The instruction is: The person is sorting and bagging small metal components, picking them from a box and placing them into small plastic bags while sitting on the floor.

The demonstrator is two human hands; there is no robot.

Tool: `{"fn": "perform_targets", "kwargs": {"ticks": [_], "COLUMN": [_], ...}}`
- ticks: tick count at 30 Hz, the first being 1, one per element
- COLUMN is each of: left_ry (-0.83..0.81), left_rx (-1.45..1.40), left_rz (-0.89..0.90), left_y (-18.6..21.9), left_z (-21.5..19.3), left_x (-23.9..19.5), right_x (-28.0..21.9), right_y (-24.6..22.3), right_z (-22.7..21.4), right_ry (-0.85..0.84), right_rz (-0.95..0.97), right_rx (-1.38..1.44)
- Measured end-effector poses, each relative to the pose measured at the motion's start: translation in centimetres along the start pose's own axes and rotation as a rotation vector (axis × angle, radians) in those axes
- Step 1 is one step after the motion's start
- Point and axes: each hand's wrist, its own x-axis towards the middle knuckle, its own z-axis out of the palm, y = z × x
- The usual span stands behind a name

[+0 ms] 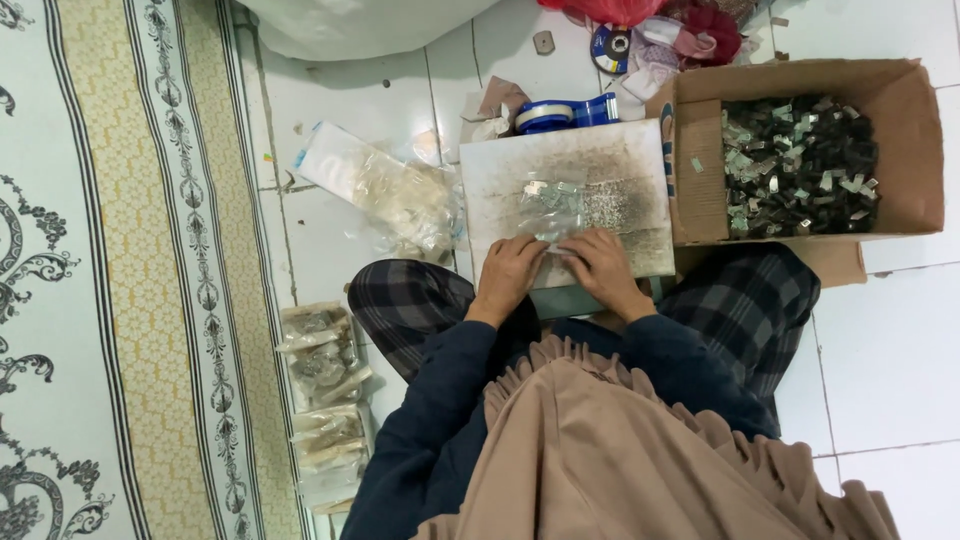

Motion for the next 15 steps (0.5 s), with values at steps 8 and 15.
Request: {"fn": "perform_targets", "kwargs": {"ticks": [8, 15], "left_ry": [-0.071, 0.072], "left_rx": [-0.248, 0.093], "left_rz": [-0.266, -0.008], "left_y": [-0.6, -1.1], "left_z": [-0.6, 0.2], "left_x": [1.9, 2.4], "right_x": [2.2, 2.1], "right_y": [-0.8, -0.4], "right_z": [-0.6, -0.2], "right_ry": [0.081, 0.052], "right_rz": [0.312, 0.23], "right_rx": [0.197, -0.033]}}
